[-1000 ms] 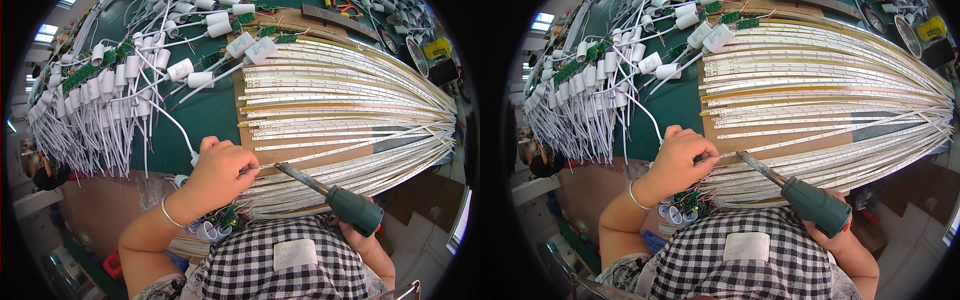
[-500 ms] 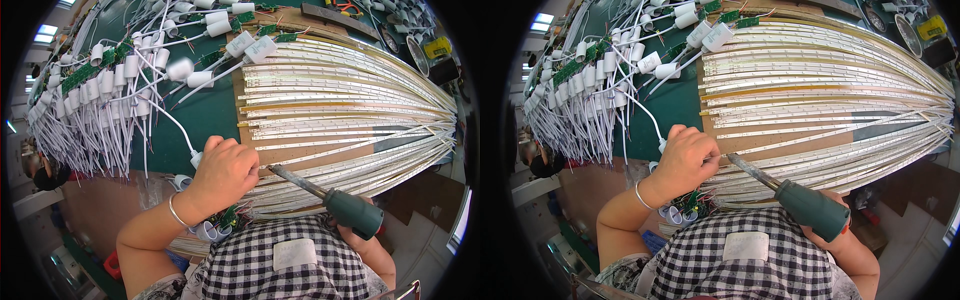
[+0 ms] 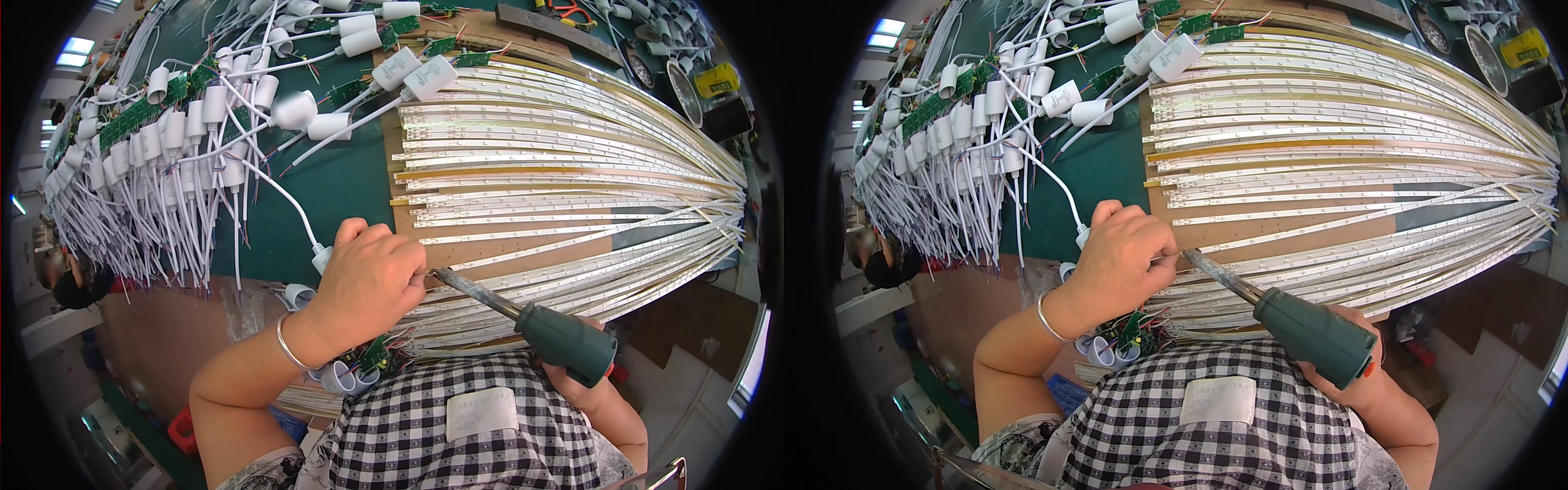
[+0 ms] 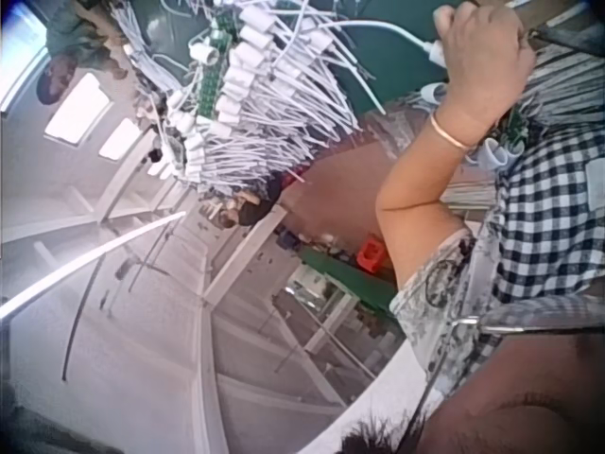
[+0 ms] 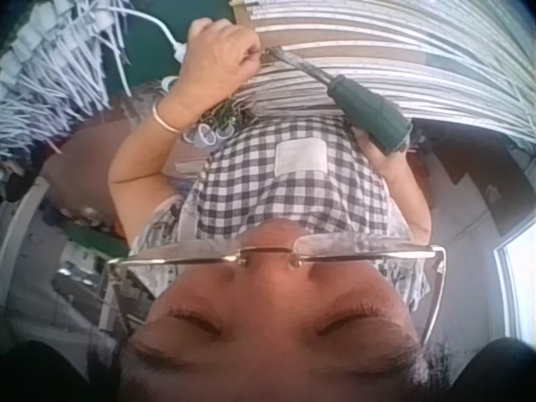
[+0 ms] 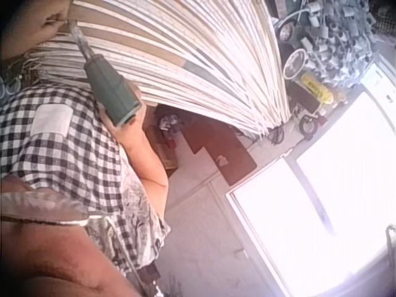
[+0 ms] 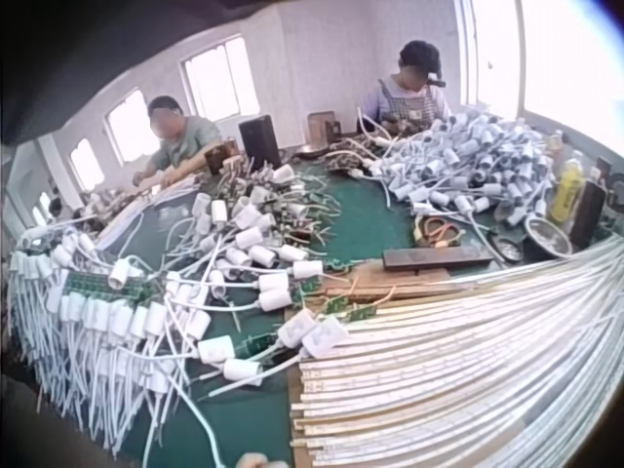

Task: The person solders wires from electronic components to LED strips using a soldering gun.

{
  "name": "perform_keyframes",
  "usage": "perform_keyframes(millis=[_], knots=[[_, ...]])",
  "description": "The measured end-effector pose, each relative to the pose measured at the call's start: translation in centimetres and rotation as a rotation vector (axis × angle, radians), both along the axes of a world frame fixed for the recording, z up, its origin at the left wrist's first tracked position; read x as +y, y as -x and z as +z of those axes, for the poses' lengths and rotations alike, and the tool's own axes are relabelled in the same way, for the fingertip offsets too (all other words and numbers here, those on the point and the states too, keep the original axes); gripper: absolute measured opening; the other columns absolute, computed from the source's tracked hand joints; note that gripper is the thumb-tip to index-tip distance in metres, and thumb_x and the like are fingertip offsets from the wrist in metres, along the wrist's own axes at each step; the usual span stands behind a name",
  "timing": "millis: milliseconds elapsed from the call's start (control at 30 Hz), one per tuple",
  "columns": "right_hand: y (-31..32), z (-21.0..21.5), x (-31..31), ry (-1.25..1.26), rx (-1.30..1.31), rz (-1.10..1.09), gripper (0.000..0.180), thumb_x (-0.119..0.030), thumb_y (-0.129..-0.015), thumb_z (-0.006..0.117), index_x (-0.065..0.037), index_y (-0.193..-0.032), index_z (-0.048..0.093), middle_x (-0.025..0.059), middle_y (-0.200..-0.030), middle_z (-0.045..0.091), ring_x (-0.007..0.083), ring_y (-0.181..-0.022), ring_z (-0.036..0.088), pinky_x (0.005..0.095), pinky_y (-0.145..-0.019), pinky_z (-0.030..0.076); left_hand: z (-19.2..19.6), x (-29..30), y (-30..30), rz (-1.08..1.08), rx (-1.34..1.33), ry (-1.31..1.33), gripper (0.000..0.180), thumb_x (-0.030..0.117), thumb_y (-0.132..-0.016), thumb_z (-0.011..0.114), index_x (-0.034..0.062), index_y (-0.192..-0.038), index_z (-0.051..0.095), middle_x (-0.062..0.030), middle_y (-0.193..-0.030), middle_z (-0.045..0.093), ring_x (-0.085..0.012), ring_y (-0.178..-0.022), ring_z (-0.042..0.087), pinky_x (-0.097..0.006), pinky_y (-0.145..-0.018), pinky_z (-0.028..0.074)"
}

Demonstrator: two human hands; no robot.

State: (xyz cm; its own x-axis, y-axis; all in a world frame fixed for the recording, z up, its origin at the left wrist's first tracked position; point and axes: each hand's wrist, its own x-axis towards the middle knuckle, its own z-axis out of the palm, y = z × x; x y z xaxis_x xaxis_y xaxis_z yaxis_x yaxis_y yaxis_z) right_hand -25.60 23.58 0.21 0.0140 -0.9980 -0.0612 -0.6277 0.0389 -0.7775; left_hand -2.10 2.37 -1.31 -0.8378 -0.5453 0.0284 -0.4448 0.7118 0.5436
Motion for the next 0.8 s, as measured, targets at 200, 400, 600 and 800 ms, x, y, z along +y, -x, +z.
perform_keyframes(millis=[200,400,600,800], knots=[[0.1,-0.1,-0.2,-0.137,-0.241,-0.092,0.041,-0.033,-0.09,0.06,0.0,-0.114,0.06,0.01,-0.103,0.065,0.0197,-0.075,0.062,0.033,-0.07,0.048,-0.1,-0.5,0.1,0.003,-0.002,0.005,0.015,0.006,-0.067,0.068,0.011,-0.069,0.054,-0.0018,-0.067,0.056,-0.0217,-0.07,0.052,-0.037,-0.076,0.033],[-1.2,-0.9,1.1,-0.131,-0.523,-0.491,0.051,-0.04,-0.09,0.06,0.004,-0.116,0.055,0.008,-0.1,0.063,0.0151,-0.066,0.059,0.0295,-0.064,0.052,-0.3,-0.5,-0.6,-0.01,-0.004,0.059,0.009,0.014,-0.072,0.065,0.0125,-0.072,0.057,-0.0019,-0.071,0.057,-0.022,-0.076,0.054,-0.039,-0.077,0.036],[-1.6,-1.4,0.4,0.101,-0.704,-0.679,0.038,-0.02,-0.09,0.05,0.005,-0.118,0.054,0.0131,-0.099,0.064,0.0159,-0.063,0.06,0.0287,-0.059,0.05,-0.9,0.8,-0.8,0.023,-0.005,0.067,0.01,0.018,-0.072,0.065,0.0106,-0.077,0.06,-0.0029,-0.079,0.057,-0.0205,-0.08,0.054,-0.036,-0.076,0.037],[-0.3,-0.9,-0.8,-0.112,-0.853,-0.701,0.048,-0.029,-0.083,0.066,0.002,-0.117,0.055,0.0125,-0.091,0.063,0.0193,-0.069,0.06,0.0341,-0.061,0.053,-0.7,1.5,-0.8,0.031,-0.043,0.118,0.01,0.018,-0.071,0.065,0.0116,-0.077,0.06,-0.0025,-0.082,0.058,-0.0203,-0.082,0.055,-0.035,-0.075,0.036]])
